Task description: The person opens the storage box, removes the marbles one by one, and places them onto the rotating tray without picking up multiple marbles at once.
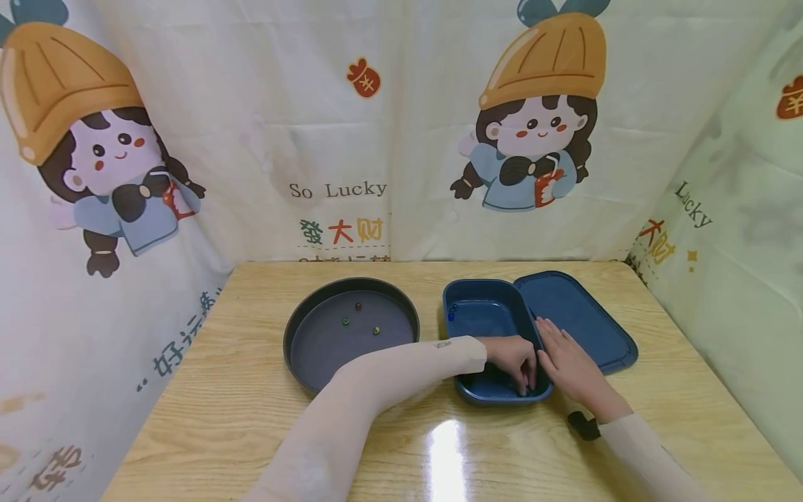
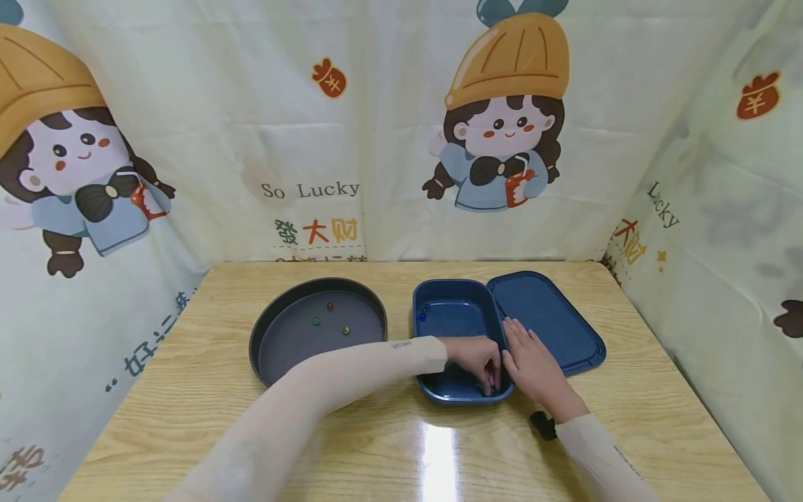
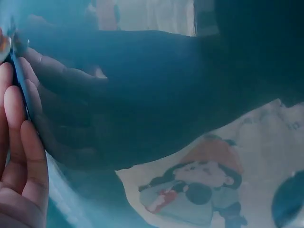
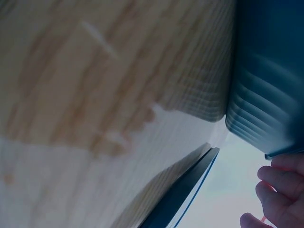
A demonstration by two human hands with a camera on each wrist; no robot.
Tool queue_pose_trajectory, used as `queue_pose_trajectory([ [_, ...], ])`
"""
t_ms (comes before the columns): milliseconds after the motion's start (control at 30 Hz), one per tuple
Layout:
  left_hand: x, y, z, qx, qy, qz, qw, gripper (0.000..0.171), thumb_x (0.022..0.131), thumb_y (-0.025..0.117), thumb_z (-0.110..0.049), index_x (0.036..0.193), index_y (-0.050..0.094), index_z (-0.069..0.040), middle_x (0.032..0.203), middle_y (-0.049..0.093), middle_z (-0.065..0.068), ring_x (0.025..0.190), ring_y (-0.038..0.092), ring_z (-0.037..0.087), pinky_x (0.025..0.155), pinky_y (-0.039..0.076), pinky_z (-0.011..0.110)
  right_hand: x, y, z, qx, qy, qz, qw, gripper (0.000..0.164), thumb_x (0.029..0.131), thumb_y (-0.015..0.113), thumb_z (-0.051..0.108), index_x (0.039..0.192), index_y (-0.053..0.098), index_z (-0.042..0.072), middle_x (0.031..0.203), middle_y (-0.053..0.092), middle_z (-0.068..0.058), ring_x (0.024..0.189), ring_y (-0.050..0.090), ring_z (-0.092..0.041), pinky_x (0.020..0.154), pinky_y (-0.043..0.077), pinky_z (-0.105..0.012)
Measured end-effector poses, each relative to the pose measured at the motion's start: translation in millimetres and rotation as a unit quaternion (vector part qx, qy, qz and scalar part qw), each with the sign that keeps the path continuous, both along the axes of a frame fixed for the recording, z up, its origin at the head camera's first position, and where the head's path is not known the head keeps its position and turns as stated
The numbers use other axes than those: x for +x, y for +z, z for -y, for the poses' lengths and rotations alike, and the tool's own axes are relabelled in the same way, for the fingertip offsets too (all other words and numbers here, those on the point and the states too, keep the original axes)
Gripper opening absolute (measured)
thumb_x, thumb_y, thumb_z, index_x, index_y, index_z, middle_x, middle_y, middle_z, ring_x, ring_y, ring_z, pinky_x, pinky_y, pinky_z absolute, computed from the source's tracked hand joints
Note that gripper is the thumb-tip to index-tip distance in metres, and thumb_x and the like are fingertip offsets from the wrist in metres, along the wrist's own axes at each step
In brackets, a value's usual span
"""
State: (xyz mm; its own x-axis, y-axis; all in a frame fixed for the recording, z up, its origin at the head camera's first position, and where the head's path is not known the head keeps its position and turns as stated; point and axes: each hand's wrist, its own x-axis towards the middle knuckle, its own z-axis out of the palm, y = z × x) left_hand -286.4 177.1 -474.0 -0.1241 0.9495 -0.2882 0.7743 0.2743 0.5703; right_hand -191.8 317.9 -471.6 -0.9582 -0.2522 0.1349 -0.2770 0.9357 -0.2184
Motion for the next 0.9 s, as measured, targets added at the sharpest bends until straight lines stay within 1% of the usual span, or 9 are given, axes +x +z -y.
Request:
queue_pose_trajectory([
  [200,3.4,0.0,0,-0.005,-0.01,-0.009,0.9999,0.014,0.078,0.075,-0.017,0.091,0.076,-0.013,0.085,0.073,-0.005,0.074,0.063,-0.004,0.068,0.047,0.006,1.0,1.3,1,0.002,0.0,0.002,1.0,0.054,0.099,0.041,0.019,0.142,0.028,-0.011,0.147,0.031,-0.029,0.136,0.029,-0.044,0.108,0.024,-0.058],
  [433,-2.9,3.2,1,-0.016,-0.013,-0.03,0.9993,0.014,0.076,0.077,-0.017,0.089,0.076,-0.014,0.084,0.072,-0.007,0.074,0.062,-0.003,0.069,0.047,0.006,1.1,2.8,1,-0.003,-0.001,0.002,1.0,0.054,0.1,0.041,0.02,0.142,0.028,-0.011,0.147,0.031,-0.029,0.137,0.028,-0.044,0.108,0.024,-0.058],
  [700,-8.2,14.3,4,-0.027,-0.014,-0.04,0.9987,0.011,0.076,0.077,-0.014,0.087,0.076,-0.013,0.083,0.072,-0.004,0.072,0.063,-0.001,0.066,0.048,0.008,-0.1,4.2,1,-0.002,-0.007,0.006,1.0,0.054,0.099,0.042,0.019,0.142,0.028,-0.011,0.147,0.031,-0.029,0.137,0.028,-0.044,0.109,0.024,-0.058],
  [900,-12.9,26.1,7,-0.033,0.005,-0.05,0.9982,0.01,0.076,0.077,-0.016,0.086,0.076,-0.014,0.081,0.071,-0.005,0.072,0.062,0.0,0.066,0.048,0.008,0.2,4.2,2,-0.003,-0.01,0.006,1.0,0.055,0.098,0.043,0.019,0.142,0.029,-0.01,0.147,0.032,-0.028,0.137,0.028,-0.043,0.108,0.024,-0.058],
])
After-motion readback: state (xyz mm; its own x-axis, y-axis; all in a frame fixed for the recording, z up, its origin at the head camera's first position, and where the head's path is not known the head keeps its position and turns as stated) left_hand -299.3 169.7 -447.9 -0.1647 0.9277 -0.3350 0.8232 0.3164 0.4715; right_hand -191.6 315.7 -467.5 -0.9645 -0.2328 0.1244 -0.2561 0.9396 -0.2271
